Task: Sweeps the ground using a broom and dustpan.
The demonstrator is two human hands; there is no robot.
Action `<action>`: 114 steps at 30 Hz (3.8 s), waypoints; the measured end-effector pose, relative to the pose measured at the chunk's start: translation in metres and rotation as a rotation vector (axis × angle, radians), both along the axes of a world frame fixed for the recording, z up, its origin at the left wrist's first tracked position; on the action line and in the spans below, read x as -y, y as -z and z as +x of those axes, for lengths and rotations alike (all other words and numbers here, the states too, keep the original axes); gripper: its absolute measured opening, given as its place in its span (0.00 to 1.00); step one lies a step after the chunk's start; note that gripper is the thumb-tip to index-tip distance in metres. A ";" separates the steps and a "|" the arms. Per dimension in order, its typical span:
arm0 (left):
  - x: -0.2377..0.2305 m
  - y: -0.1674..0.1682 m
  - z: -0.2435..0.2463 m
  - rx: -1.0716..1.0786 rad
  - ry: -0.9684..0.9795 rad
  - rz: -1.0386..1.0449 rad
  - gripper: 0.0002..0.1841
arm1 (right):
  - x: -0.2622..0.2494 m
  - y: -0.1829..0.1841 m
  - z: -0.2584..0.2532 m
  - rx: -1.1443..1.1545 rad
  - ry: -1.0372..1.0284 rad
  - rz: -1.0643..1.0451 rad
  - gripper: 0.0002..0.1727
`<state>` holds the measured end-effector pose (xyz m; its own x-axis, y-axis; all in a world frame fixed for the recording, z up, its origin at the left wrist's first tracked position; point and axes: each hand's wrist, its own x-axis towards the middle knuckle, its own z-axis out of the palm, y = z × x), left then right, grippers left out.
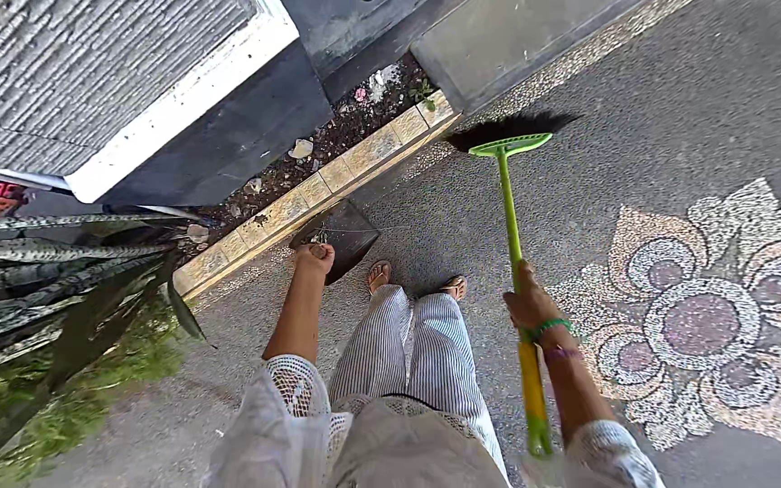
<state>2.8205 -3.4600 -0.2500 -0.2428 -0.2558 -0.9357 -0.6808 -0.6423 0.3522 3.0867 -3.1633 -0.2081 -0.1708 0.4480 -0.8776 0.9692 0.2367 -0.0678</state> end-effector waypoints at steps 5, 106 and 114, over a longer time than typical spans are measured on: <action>0.001 0.007 0.003 0.018 0.026 0.008 0.10 | 0.108 0.040 -0.018 0.081 -0.194 -0.230 0.51; 0.424 0.011 0.120 0.015 -0.162 0.038 0.07 | 0.351 0.021 0.030 0.051 0.014 -0.086 0.49; 0.423 0.016 0.140 -0.021 -0.167 0.068 0.08 | 0.512 0.003 0.078 0.157 -0.393 -0.447 0.54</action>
